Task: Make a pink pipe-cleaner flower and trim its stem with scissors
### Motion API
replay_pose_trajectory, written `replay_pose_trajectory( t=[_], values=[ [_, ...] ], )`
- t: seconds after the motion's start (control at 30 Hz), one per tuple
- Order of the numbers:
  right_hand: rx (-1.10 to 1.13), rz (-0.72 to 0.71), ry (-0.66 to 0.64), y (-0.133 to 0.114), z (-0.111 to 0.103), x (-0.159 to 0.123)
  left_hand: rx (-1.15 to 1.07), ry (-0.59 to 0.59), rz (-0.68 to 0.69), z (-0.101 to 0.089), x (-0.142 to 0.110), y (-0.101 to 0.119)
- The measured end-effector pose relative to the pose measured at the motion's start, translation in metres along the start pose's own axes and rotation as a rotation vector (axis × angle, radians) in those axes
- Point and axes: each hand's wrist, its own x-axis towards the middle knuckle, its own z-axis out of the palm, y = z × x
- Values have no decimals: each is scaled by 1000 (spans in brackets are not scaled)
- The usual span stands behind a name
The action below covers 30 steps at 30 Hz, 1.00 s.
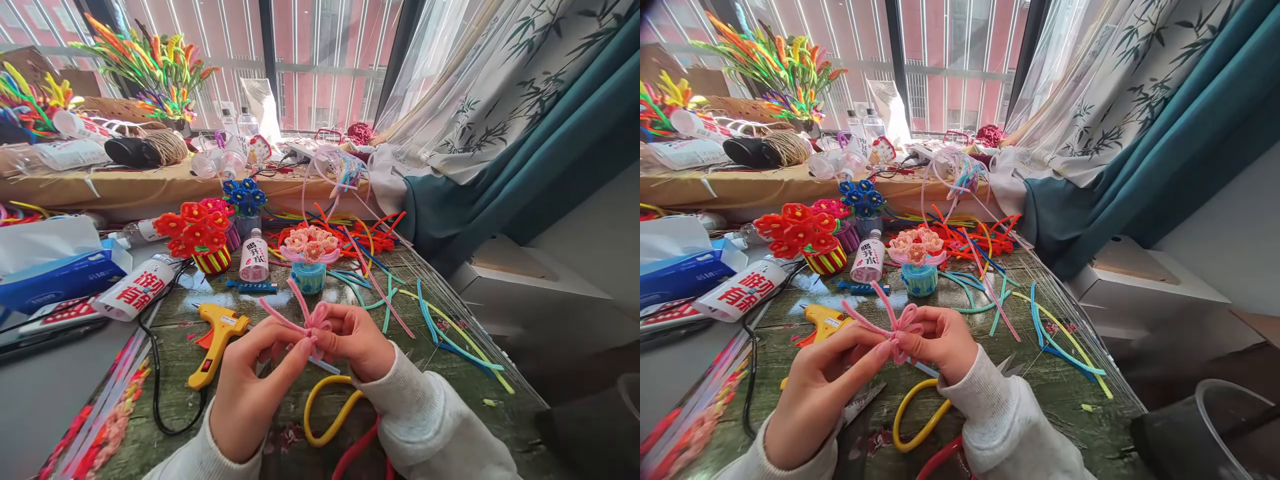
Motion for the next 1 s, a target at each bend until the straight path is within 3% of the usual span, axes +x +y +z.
replay_pose_trajectory(
  t=[0.5, 0.77, 1.0],
  values=[
    [-52, -15, 42, 2, -1, 4, 278, 152, 157, 1, -1, 3],
    [-14, 36, 74, 1, 2, 2, 357, 155, 157, 1, -1, 0],
    [-41, -40, 76, 5, -2, 1, 417, 118, 168, 1, -1, -2]
  ],
)
